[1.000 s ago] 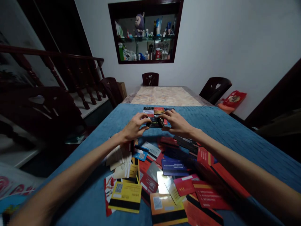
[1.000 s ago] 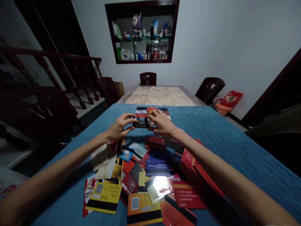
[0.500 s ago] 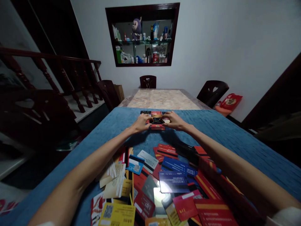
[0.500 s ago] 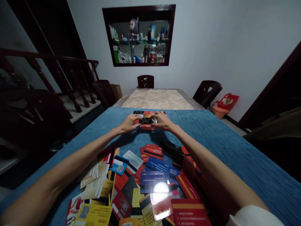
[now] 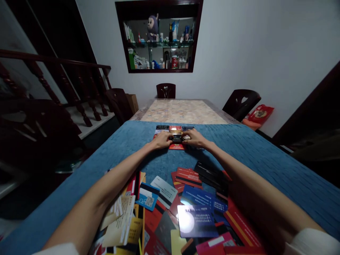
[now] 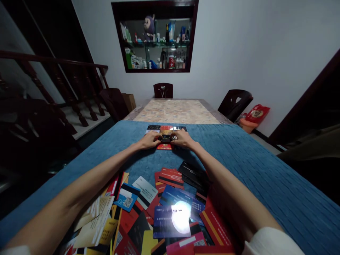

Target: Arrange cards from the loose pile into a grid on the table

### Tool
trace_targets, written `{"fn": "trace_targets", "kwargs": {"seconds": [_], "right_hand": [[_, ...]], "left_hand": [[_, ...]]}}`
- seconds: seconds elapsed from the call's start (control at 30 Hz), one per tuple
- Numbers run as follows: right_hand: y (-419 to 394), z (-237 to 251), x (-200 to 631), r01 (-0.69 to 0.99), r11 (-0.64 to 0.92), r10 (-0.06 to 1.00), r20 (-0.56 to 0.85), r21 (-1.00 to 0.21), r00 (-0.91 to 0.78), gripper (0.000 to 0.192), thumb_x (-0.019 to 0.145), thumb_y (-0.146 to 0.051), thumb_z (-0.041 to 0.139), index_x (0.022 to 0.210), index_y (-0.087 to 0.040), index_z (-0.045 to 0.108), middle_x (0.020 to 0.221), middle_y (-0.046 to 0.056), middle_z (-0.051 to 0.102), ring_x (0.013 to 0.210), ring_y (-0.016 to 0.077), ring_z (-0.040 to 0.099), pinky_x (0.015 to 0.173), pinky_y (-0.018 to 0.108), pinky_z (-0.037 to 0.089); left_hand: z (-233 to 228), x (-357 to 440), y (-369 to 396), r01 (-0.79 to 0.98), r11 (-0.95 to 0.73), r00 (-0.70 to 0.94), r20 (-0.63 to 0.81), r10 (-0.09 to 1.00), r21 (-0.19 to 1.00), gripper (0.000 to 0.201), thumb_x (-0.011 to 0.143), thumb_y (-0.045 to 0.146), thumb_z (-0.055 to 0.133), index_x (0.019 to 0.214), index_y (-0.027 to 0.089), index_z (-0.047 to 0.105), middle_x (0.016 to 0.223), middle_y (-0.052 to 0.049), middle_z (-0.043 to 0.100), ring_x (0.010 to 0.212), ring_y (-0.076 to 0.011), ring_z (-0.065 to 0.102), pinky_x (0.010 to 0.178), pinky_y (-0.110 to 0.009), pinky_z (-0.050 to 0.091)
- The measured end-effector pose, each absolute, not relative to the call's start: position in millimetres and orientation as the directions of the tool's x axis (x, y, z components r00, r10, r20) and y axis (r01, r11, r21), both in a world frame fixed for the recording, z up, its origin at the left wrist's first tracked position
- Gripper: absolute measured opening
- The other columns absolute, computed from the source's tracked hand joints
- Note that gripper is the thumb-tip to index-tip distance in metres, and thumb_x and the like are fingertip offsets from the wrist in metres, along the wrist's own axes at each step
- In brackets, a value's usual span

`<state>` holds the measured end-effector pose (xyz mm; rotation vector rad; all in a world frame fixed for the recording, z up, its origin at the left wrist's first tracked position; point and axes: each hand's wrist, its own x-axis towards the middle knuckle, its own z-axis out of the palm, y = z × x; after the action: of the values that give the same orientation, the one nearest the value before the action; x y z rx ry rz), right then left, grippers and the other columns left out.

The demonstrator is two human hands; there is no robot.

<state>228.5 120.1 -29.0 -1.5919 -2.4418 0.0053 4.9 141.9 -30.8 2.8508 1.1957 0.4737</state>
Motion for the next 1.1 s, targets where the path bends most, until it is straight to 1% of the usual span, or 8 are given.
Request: {"fn": "trace_targets", "kwargs": {"seconds": [0.2,0.37,0.53,0.7,0.8,0.93,1.1], "right_hand": [[121,-31,226,0.923,0.366,0.926,0.152,-0.119,-0.347,0.036,0.08,-0.036,0.061,0.112,-0.025,0.073,0.112,0.006,0.071,0.104,0.0276,0.057,0.09,0.034,0.041],[122,-30,224,0.936,0.338,0.937,0.132,-0.103,-0.324,0.037,0.08,-0.034,0.06,0.113,-0.026,0.073,0.112,0.006,0.071,0.105,0.0285,0.057,0.089,0.035,0.042],[120,-29,224,0.942,0.324,0.943,0.114,-0.083,-0.314,0.037,0.082,-0.035,0.058,0.115,-0.026,0.072,0.111,0.006,0.072,0.104,0.0292,0.056,0.086,0.035,0.043],[117,-29,222,0.946,0.32,0.943,0.115,-0.048,-0.313,0.037,0.085,-0.035,0.057,0.117,-0.026,0.071,0.123,0.008,0.067,0.114,0.0319,0.052,0.087,0.038,0.044],[115,-29,222,0.944,0.328,0.939,0.116,-0.028,-0.323,0.036,0.086,-0.035,0.056,0.118,-0.027,0.071,0.128,0.007,0.064,0.114,0.0312,0.051,0.087,0.038,0.044],[112,-28,220,0.939,0.343,0.934,0.113,-0.01,-0.339,0.034,0.086,-0.033,0.055,0.115,-0.028,0.072,0.125,0.008,0.065,0.112,0.0322,0.05,0.085,0.041,0.045],[109,-27,219,0.938,0.345,0.932,0.114,0.005,-0.344,0.034,0.087,-0.032,0.054,0.115,-0.028,0.072,0.124,0.01,0.065,0.113,0.0343,0.05,0.086,0.045,0.045]], "left_hand": [[-38,6,150,0.676,-0.726,0.683,0.263,0.681,0.124,0.031,0.081,0.021,0.055,0.106,0.019,0.073,0.102,-0.007,0.073,0.097,-0.0231,0.064,0.095,-0.035,0.048],[-41,6,157,0.669,-0.732,0.691,0.253,0.677,0.132,0.032,0.081,0.021,0.054,0.107,0.018,0.072,0.107,-0.008,0.073,0.1,-0.0236,0.064,0.097,-0.037,0.047],[-43,7,159,0.682,-0.715,0.676,0.244,0.696,0.152,0.033,0.082,0.024,0.054,0.11,0.018,0.071,0.109,-0.009,0.071,0.107,-0.0255,0.06,0.1,-0.04,0.046],[-45,8,159,0.698,-0.702,0.665,0.236,0.709,0.14,0.033,0.084,0.025,0.054,0.112,0.018,0.071,0.115,-0.01,0.069,0.111,-0.0266,0.058,0.102,-0.042,0.045],[-46,7,158,0.693,-0.708,0.665,0.259,0.701,0.137,0.032,0.085,0.025,0.054,0.111,0.019,0.072,0.12,-0.01,0.067,0.114,-0.0272,0.056,0.102,-0.044,0.044],[-46,6,154,0.678,-0.724,0.674,0.288,0.68,0.124,0.03,0.084,0.022,0.055,0.108,0.018,0.073,0.116,-0.01,0.066,0.111,-0.0264,0.056,0.101,-0.044,0.044],[-44,6,149,0.659,-0.749,0.709,0.28,0.647,0.065,0.029,0.086,0.021,0.052,0.105,0.018,0.074,0.11,-0.012,0.067,0.108,-0.0283,0.055,0.096,-0.045,0.045]]}}
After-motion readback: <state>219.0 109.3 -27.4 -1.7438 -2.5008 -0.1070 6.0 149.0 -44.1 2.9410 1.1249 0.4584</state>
